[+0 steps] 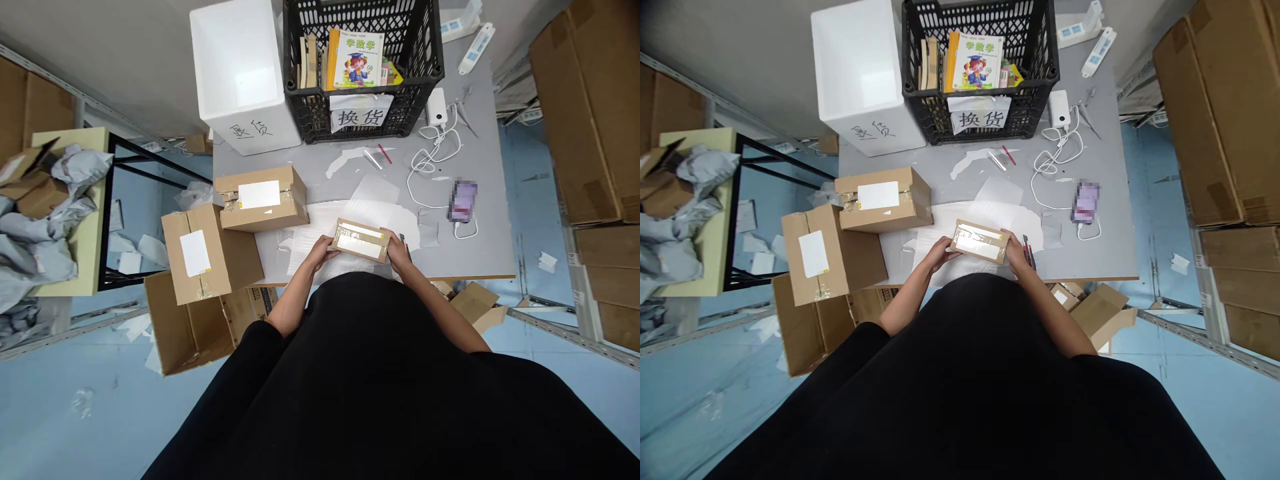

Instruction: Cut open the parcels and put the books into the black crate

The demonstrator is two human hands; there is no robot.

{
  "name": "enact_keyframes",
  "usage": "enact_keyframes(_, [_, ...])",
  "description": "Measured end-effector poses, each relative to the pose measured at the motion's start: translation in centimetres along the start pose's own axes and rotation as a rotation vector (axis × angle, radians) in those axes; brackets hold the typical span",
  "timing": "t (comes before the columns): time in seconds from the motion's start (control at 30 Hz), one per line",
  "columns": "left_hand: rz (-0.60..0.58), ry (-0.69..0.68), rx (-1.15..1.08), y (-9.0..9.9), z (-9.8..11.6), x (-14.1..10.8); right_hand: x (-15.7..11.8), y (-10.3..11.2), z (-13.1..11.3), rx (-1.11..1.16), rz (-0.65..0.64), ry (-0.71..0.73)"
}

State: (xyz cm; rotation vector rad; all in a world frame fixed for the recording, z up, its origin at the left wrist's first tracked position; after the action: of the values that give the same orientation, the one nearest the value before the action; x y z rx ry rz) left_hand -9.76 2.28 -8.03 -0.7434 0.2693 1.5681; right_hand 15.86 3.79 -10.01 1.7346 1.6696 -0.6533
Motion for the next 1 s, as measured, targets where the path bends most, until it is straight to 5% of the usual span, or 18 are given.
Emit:
enact_keyframes(0.2, [0.106, -0.02, -0.083, 0.3, -1.8, -1.4, 2.3, -0.6, -1.9, -0.044, 0.014, -0.033])
enact_keyframes(0.33, [0.178, 0.002, -0.003, 1.0, -3.6, -0.8, 3.7, -0.7, -0.9, -0.14, 0.034, -0.025])
enact_keyframes(0.5, [0.128, 0.005, 0.221, 2.1, -4.3, -0.4, 4.3, 0.9, 0.8, -0.162, 0.076, 0.012])
enact_keyframes(0.67, [0.198, -0.301, 0.5, 2.9, -0.8, -0.3, 3.1, 6.9, 2.7, -0.374, 0.484, 0.04])
enact_keyframes(0.77, [0.114, -0.506, 0.689, 0.8, 1.4, -0.1, 2.1, 9.9, 4.5, -0.499, 0.636, -0.026])
enact_keyframes(1.0, [-0.202, -0.541, 0.859, -3.2, 0.9, 0.8, 1.9, 9.1, 6.5, -0.724, 0.488, -0.082])
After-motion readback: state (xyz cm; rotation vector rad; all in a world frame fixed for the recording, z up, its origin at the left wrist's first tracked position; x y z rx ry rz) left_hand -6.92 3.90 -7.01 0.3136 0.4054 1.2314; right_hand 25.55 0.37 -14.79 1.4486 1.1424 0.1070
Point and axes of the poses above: each hand's wrist, its own x-axis towards the middle knuckle, its own y-axis out of the back of the hand, z = x × y, the point moved 8 cm from there along x, towards the middle knuckle, and after that the axes turned 13 degrees about -y, right-handed, at the moved point
